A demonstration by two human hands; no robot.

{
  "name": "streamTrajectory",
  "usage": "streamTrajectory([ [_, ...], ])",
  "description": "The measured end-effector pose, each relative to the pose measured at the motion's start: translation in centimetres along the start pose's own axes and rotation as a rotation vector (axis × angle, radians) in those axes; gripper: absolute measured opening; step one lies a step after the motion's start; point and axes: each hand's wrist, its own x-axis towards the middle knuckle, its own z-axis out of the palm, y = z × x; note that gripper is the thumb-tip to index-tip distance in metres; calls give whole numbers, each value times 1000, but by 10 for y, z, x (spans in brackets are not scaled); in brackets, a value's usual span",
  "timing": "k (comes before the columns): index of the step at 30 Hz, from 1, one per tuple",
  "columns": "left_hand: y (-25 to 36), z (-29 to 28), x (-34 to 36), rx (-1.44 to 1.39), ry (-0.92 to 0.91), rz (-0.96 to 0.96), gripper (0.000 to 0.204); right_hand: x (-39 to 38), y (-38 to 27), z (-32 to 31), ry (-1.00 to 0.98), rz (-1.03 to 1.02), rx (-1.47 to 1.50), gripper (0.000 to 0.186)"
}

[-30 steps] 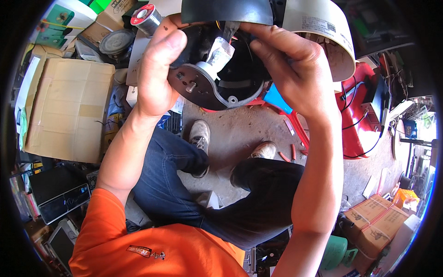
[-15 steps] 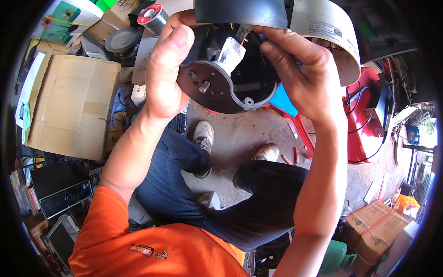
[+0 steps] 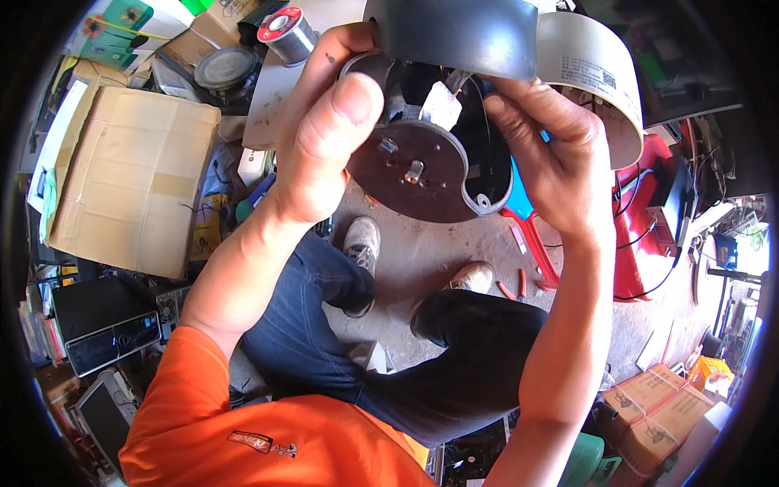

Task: The person disassembles a black electronic device, removes a white cylindrical component, and manipulates internal wires and connectors. They then reassemble the device by placing the component back inside and securing the casing.

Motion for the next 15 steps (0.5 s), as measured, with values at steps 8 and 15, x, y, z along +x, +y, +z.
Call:
streamTrajectory([
  [8,0,-5,-2,183,-65,22,72,-3,3,1,10,34,38,25],
  [15,4,-4,-1,105,-67,-43,72,-2,-3,0,-9,-2,2,22],
])
